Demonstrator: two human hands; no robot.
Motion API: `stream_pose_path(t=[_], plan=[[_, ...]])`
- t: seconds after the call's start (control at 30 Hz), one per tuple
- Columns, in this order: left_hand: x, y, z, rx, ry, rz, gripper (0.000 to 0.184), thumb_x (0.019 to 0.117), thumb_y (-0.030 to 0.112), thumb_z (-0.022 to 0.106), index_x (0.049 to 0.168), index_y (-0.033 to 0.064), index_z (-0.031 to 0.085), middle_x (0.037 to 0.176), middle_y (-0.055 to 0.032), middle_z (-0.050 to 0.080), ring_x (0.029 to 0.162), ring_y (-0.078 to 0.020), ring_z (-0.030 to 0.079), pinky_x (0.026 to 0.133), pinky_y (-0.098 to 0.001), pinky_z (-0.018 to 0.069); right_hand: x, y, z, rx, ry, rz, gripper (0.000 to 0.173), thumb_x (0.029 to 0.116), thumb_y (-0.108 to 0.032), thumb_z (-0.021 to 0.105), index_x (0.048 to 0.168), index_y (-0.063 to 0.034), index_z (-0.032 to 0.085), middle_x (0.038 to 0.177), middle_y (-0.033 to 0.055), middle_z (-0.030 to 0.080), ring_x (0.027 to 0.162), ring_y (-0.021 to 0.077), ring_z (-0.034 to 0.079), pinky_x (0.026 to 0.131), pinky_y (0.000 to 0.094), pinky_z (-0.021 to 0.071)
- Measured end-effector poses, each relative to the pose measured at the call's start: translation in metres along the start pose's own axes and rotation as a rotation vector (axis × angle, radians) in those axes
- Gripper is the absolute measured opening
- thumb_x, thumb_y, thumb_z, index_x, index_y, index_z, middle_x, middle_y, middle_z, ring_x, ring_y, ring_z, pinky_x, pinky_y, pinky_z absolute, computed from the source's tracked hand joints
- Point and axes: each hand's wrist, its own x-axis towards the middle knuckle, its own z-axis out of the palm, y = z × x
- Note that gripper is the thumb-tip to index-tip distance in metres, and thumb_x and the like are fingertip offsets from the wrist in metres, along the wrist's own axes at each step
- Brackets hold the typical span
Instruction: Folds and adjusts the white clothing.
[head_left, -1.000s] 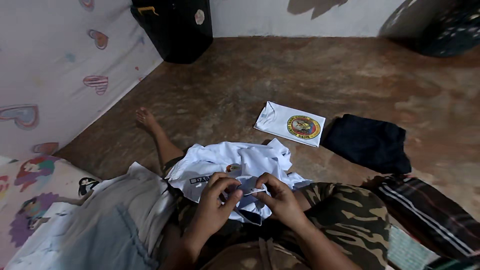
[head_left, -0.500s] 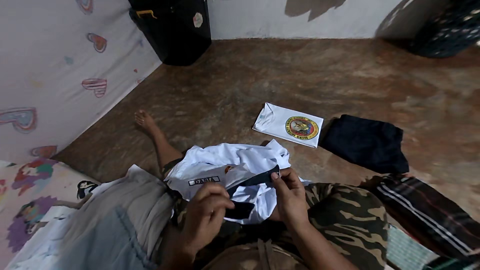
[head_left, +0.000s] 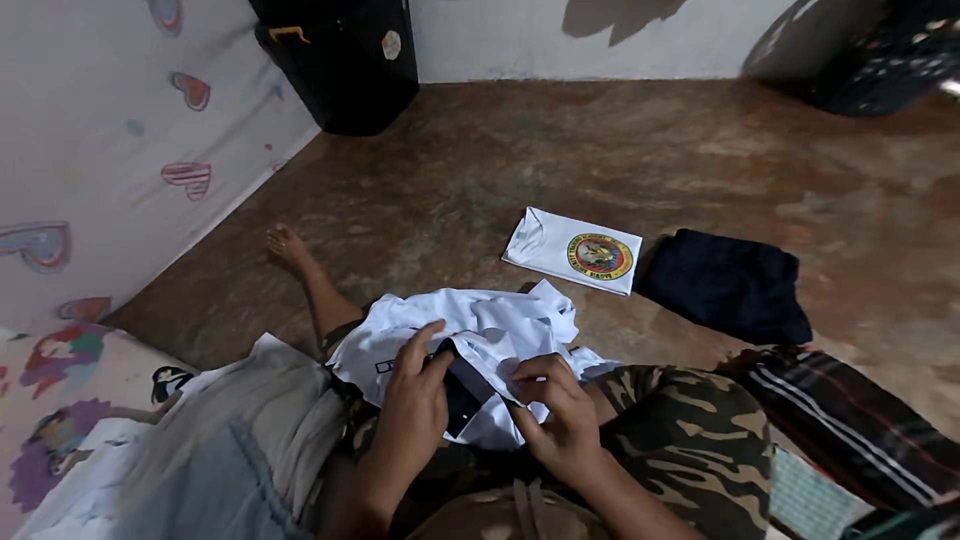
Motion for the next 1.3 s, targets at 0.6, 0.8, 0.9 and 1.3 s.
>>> stream_pose_path(t=[0.6, 0.8, 0.9, 1.3], plan=[[-0.003, -0.005, -0.015, -0.156, 0.179, 0.298, 0.017, 0.1045, 0.011, 0.054, 0.103, 0.0120, 0.071, 0.118, 0.0036, 0.071, 0.113, -0.0050, 0.062, 0.101, -0.0195, 0.0474, 0.002, 0.001, -0.012, 0.722, -0.322, 0.302, 0.060, 0.0876, -0.013, 0.078, 0.143, -0.0087, 0.056, 0.130, 0.0025, 0.064, 0.114, 0.0067, 0.063, 0.097, 0.0252, 0.0556], [-0.006, -0.011, -0.021, -0.409, 0.155, 0.302, 0.009, 0.1019, 0.010, 0.060, 0.100, 0.0128, 0.068, 0.115, 0.0055, 0.071, 0.112, -0.0032, 0.064, 0.100, -0.0205, 0.0515, 0.010, 0.023, -0.021, 0.883, -0.174, 0.345, 0.053, 0.0972, -0.056, 0.057, 0.143, -0.0287, 0.056, 0.140, -0.0001, 0.062, 0.120, 0.0132, 0.060, 0.093, 0.0292, 0.0520], [-0.006, -0.008, -0.019, -0.461, 0.088, 0.299, 0.010, 0.1029, 0.013, 0.060, 0.099, 0.0131, 0.070, 0.115, 0.0066, 0.070, 0.112, -0.0026, 0.062, 0.101, -0.0205, 0.0506, 0.011, 0.019, -0.020, 0.414, -0.305, 0.334, 0.056, 0.1029, -0.047, 0.056, 0.145, -0.0097, 0.057, 0.148, 0.0099, 0.056, 0.138, 0.0203, 0.050, 0.108, 0.0388, 0.0469], [-0.006, -0.005, -0.017, -0.454, 0.229, 0.152, 0.013, 0.1020, 0.013, 0.061, 0.098, 0.0133, 0.074, 0.114, 0.0078, 0.071, 0.110, -0.0010, 0.062, 0.098, -0.0192, 0.0498, -0.003, 0.034, -0.011, 0.405, -0.140, 0.584, 0.007, 0.0943, -0.010, 0.068, 0.090, -0.0076, 0.074, 0.089, -0.0052, 0.071, 0.088, 0.0007, 0.065, 0.085, 0.0225, 0.0546]])
